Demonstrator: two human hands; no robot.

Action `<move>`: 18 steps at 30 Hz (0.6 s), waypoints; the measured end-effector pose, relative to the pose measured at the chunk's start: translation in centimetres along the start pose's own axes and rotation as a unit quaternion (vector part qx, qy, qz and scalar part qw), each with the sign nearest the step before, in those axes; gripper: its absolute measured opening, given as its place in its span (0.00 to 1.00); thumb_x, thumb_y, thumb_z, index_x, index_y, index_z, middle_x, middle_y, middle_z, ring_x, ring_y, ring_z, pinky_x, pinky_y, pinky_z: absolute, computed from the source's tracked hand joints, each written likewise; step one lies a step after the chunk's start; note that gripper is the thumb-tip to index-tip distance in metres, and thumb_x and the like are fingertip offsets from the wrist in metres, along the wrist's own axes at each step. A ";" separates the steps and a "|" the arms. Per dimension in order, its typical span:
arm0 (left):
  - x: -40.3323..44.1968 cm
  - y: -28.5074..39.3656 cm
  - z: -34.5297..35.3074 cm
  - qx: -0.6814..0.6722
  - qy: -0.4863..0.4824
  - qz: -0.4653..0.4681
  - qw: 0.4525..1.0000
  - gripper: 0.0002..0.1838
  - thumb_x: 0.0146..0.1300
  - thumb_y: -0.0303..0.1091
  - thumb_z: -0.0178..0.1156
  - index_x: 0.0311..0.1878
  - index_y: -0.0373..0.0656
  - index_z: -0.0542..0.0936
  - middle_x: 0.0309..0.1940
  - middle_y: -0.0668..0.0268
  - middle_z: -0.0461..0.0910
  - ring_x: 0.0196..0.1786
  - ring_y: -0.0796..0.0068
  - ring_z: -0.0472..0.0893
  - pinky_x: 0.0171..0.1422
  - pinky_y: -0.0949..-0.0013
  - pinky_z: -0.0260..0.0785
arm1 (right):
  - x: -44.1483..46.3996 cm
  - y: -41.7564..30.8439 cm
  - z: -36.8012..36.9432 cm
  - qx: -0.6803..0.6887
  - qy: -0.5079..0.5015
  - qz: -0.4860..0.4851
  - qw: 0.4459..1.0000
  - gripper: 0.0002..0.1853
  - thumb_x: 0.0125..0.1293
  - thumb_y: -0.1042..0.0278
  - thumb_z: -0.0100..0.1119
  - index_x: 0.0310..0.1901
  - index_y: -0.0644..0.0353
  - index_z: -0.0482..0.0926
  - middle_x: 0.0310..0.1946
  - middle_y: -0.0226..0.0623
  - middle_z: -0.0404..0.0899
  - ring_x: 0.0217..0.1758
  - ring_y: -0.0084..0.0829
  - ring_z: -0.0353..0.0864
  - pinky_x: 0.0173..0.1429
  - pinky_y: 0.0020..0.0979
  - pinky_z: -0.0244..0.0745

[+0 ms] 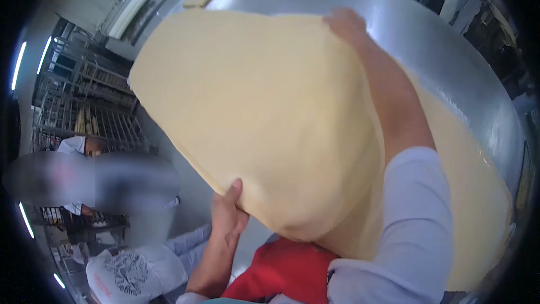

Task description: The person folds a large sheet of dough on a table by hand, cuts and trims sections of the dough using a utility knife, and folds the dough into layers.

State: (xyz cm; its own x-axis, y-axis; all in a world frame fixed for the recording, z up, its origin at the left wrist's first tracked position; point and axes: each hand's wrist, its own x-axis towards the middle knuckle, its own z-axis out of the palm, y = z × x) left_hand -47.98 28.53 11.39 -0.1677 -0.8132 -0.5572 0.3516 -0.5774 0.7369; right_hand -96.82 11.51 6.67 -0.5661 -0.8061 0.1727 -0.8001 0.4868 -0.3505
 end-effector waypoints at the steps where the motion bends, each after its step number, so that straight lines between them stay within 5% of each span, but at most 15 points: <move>1: 0.3 0.0 -1.0 0.020 -0.012 -0.013 1.000 0.21 0.74 0.24 0.57 0.67 0.28 0.70 0.61 0.53 0.79 0.59 0.57 0.83 0.64 0.54 0.79 | -0.8 0.5 0.6 -0.013 -0.026 0.014 0.999 0.25 0.71 0.42 0.57 0.51 0.58 0.83 0.51 0.48 0.86 0.58 0.50 0.83 0.59 0.51 0.77; 9: 3.0 -3.7 -4.2 0.027 -0.025 -0.125 0.992 0.23 0.76 0.25 0.54 0.71 0.31 0.66 0.67 0.51 0.75 0.66 0.59 0.79 0.71 0.59 0.74 | -6.1 4.2 1.6 -0.068 -0.084 0.072 0.992 0.24 0.74 0.44 0.52 0.54 0.57 0.79 0.49 0.46 0.86 0.58 0.45 0.84 0.65 0.50 0.73; 12: 3.0 -4.4 -3.8 0.040 -0.023 -0.106 0.993 0.23 0.76 0.26 0.54 0.71 0.31 0.66 0.67 0.52 0.75 0.66 0.58 0.79 0.71 0.58 0.74 | -6.4 4.6 2.5 -0.119 -0.091 0.056 0.987 0.26 0.76 0.44 0.49 0.60 0.59 0.76 0.58 0.47 0.82 0.65 0.45 0.79 0.71 0.52 0.67; 14: 3.7 -4.6 -2.2 0.059 -0.004 -0.087 0.994 0.24 0.77 0.28 0.54 0.71 0.31 0.65 0.67 0.53 0.75 0.67 0.57 0.79 0.71 0.55 0.74 | -5.2 3.8 5.8 -0.081 0.081 -0.126 0.985 0.28 0.75 0.47 0.54 0.66 0.58 0.74 0.68 0.49 0.74 0.74 0.46 0.70 0.74 0.52 0.63; 16: 5.5 -4.6 -0.7 0.062 -0.011 -0.070 0.996 0.24 0.77 0.28 0.54 0.71 0.31 0.65 0.67 0.53 0.75 0.67 0.57 0.79 0.71 0.54 0.74 | -3.4 0.1 5.7 -0.055 -0.043 -0.192 0.979 0.32 0.76 0.47 0.50 0.73 0.59 0.67 0.78 0.46 0.61 0.83 0.43 0.55 0.82 0.51 0.51; 18: 5.7 -5.0 -0.5 0.063 -0.008 -0.057 0.996 0.24 0.77 0.29 0.54 0.72 0.31 0.66 0.66 0.54 0.76 0.66 0.57 0.79 0.70 0.53 0.74 | -2.2 0.6 5.7 -0.079 -0.079 -0.168 0.980 0.34 0.77 0.45 0.48 0.76 0.59 0.63 0.80 0.45 0.58 0.84 0.41 0.52 0.84 0.50 0.46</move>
State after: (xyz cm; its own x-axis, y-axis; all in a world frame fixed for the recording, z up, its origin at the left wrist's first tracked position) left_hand -50.25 26.78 4.34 -0.2151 -0.7423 -0.6346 0.2109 -0.6698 0.7119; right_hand -94.95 11.70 0.82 -0.2382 -0.9655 0.1055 -0.9636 0.2214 -0.1498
